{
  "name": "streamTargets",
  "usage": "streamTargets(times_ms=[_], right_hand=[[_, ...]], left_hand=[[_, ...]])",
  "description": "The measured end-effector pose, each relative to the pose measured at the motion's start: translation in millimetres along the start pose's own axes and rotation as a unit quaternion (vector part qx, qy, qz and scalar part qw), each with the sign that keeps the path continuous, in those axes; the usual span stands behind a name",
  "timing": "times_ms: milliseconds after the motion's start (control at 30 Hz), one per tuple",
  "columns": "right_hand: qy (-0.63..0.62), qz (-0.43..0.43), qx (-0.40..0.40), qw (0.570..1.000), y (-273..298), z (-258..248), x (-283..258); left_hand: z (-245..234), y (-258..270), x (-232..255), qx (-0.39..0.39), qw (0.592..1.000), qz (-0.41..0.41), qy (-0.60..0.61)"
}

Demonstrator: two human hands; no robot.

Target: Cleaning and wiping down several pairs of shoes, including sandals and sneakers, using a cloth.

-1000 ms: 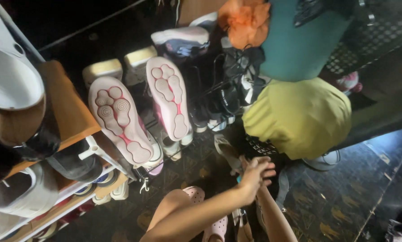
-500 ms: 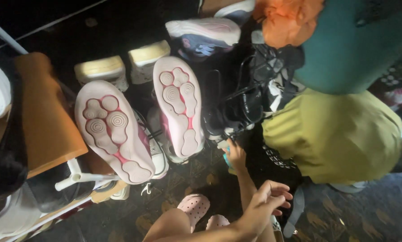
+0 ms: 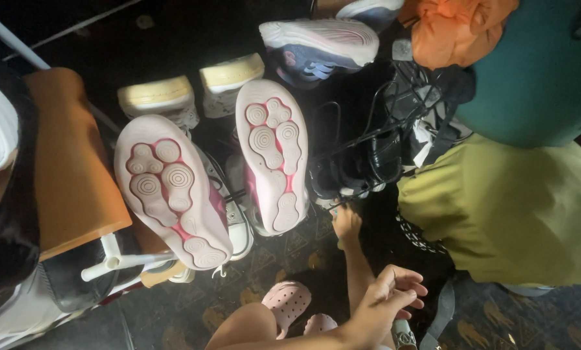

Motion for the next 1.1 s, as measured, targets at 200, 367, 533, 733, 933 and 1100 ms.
streamTargets(times_ms=[200, 367, 533, 733, 933, 1100], right_hand=[[0.027, 0.042, -0.039, 0.998, 7.1, -5.0, 14.6], [0.046, 0.081, -0.064, 0.994, 8.2, -17.5, 15.1], [-0.013, 0.164, -0.099, 0.981, 6.3, -19.9, 9.4], [0.035, 0.213, -0.137, 0.967, 0.2, -14.0, 8.5], [0.018, 0.262, -0.105, 0.959, -0.2, -12.0, 4.8], [0.011, 0.308, -0.074, 0.948, 2.5, -16.4, 10.6]], left_hand=[[2.5, 2.4, 5.7, -0.008, 0.999, 0.052, 0.000], [10.6, 9.1, 12.1, 0.026, 0.999, 0.033, -0.016], [8.6, -6.1, -20.1, 0.011, 0.999, 0.036, -0.013], [14.6, -4.4, -30.7, -0.018, 0.999, 0.043, -0.009], [11.1, 2.8, -20.9, -0.001, 1.000, -0.006, -0.017], [4.3, -0.3, -16.1, -0.009, 0.999, 0.043, 0.022]])
Point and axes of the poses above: each hand's wrist, its own y-axis away from the middle knuckle, its own z-axis out of the palm, x = y × z, the point moved 8 cm from there along -y, towards the middle knuckle, and after that the axes turned 9 degrees about y, right-handed, at the moved point
